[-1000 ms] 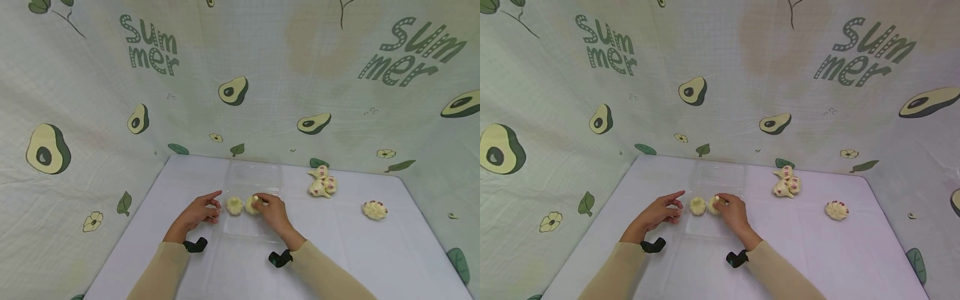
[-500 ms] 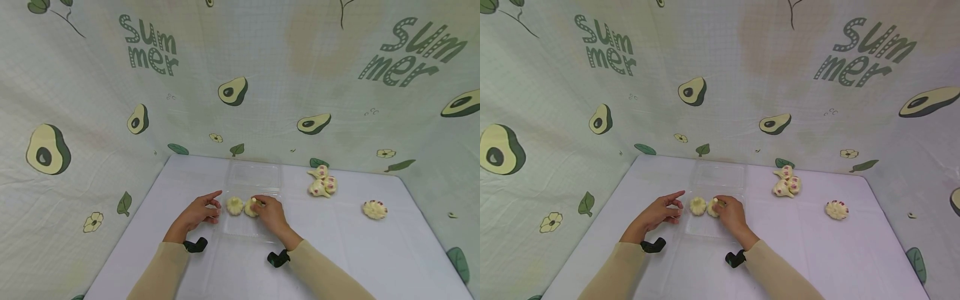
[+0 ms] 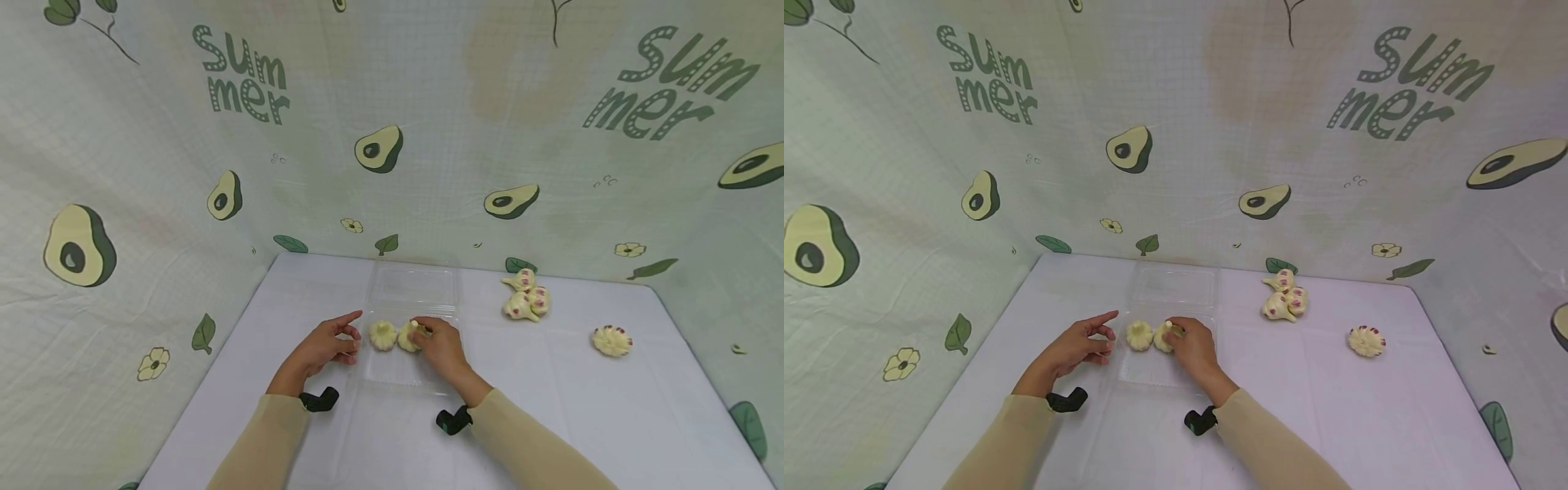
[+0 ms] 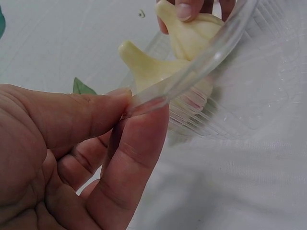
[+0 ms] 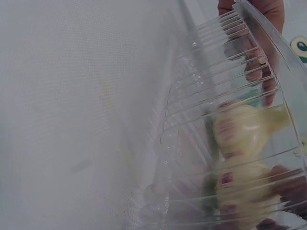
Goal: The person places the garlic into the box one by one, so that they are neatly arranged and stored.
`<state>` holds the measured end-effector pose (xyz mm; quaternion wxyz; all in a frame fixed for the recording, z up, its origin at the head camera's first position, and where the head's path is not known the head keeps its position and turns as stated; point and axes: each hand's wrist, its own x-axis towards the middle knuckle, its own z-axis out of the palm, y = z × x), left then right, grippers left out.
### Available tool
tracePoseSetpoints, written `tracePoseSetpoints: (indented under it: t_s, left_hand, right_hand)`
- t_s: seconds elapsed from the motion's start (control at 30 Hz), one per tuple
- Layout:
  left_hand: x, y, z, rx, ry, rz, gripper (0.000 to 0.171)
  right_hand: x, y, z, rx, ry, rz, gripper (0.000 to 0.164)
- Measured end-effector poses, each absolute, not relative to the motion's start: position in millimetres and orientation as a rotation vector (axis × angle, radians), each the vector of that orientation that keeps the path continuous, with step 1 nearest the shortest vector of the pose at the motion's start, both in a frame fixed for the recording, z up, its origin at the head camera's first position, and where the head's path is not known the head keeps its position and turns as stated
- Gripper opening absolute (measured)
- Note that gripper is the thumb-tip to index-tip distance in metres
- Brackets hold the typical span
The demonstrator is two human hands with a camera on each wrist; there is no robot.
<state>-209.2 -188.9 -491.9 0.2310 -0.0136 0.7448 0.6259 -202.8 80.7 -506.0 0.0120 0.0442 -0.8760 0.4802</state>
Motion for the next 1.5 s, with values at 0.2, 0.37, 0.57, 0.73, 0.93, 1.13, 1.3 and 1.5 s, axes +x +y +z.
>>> tracePoseSetpoints:
  t_s: [0.2, 0.37, 0.57, 0.73, 0.93, 1.13, 1.3, 1.5]
  left_hand:
    - [-209.6, -188.8, -491.8, -0.04, 2.054, 1.716, 0.078]
    - [-209.8, -189.0, -492.8, -0.048, 2.062, 1.708, 0.078]
    - [-209.4, -189.1, -492.6, -0.048, 2.059, 1.716, 0.078]
    - [-209.0, -190.1, -493.1, -0.038, 2.051, 1.73, 0.078]
    - [-209.3, -189.9, -493.8, -0.036, 2.054, 1.722, 0.077]
    - [-209.4, -189.1, -492.9, -0.039, 2.061, 1.72, 0.077]
    - [-210.1, -190.2, -493.5, -0.025, 2.055, 1.722, 0.077]
    - [-211.3, -191.8, -495.4, -0.033, 2.055, 1.717, 0.077]
  right_hand:
    - [-201.5, 82.3, -502.8, 0.145, -2.74, 1.497, 0.042]
    - [-199.5, 82.9, -499.2, 0.154, -2.74, 1.483, 0.054]
    - [-197.5, 84.5, -496.4, 0.188, -2.747, 1.413, 0.058]
    - [-195.8, 86.3, -490.9, 0.207, -2.751, 1.373, 0.059]
    - [-193.7, 92.5, -479.6, 0.201, -2.716, 1.432, 0.062]
    - [-194.1, 107.1, -468.5, 0.211, -2.657, 1.495, 0.064]
    - [-195.6, 127.0, -461.0, 0.208, -2.606, 1.486, 0.065]
    - [-197.2, 158.2, -454.3, 0.137, -2.547, 1.412, 0.064]
